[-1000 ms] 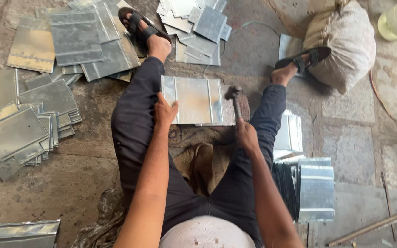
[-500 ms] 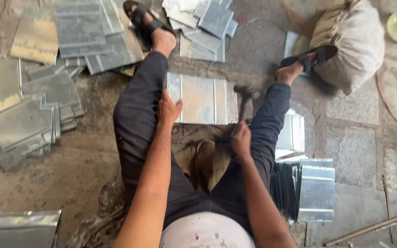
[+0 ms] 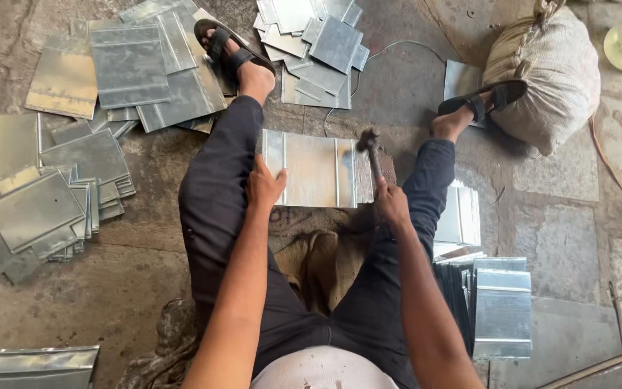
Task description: The person hammers the edges of metal sheets against a small metal block by hand, performing this action on several individual pieces while sitting on the floor.
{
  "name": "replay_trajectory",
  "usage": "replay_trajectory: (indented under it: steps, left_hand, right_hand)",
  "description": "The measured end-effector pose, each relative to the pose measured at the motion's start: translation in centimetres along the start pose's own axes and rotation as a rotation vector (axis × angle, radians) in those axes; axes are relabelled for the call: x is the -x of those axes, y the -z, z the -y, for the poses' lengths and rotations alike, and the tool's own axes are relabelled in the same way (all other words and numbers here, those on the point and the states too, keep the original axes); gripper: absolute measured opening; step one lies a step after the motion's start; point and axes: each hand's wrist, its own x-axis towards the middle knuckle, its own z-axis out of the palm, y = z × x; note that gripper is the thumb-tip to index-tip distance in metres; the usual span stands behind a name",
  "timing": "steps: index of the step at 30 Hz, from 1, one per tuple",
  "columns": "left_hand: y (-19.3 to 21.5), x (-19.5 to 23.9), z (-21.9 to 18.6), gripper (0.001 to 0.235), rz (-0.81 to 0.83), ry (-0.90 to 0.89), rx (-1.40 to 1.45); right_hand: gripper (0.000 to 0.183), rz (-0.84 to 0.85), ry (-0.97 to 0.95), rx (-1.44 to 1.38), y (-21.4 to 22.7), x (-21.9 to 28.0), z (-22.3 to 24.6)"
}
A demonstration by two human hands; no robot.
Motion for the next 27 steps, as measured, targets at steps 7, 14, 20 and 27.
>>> replay_trajectory:
  steps: [7, 14, 20, 27]
  left_hand:
    - [1.0, 0.9, -0.9, 0.081, 0.056, 0.038, 0.059]
    - [1.5, 1.4, -1.3, 0.080, 0.075, 0.070, 0.000]
    - [1.4, 1.2, -1.1, 0.087, 0.023, 0.010, 0.022]
    - [-0.4, 1.2, 0.1, 0.083, -0.015, -0.037, 0.036]
  right_hand:
    - [0.060, -0.134, 0.430, 0.133, -1.8, 0.9, -0.1]
    - [0.059, -0.137, 0.167, -0.147, -2.1, 1.4, 0.0]
    - [0.058, 0.007, -0.142, -0.125, 0.5, -1.3, 3.5]
    - [0.059, 0.004, 0.002, -0.056, -0.4, -1.2, 2.9]
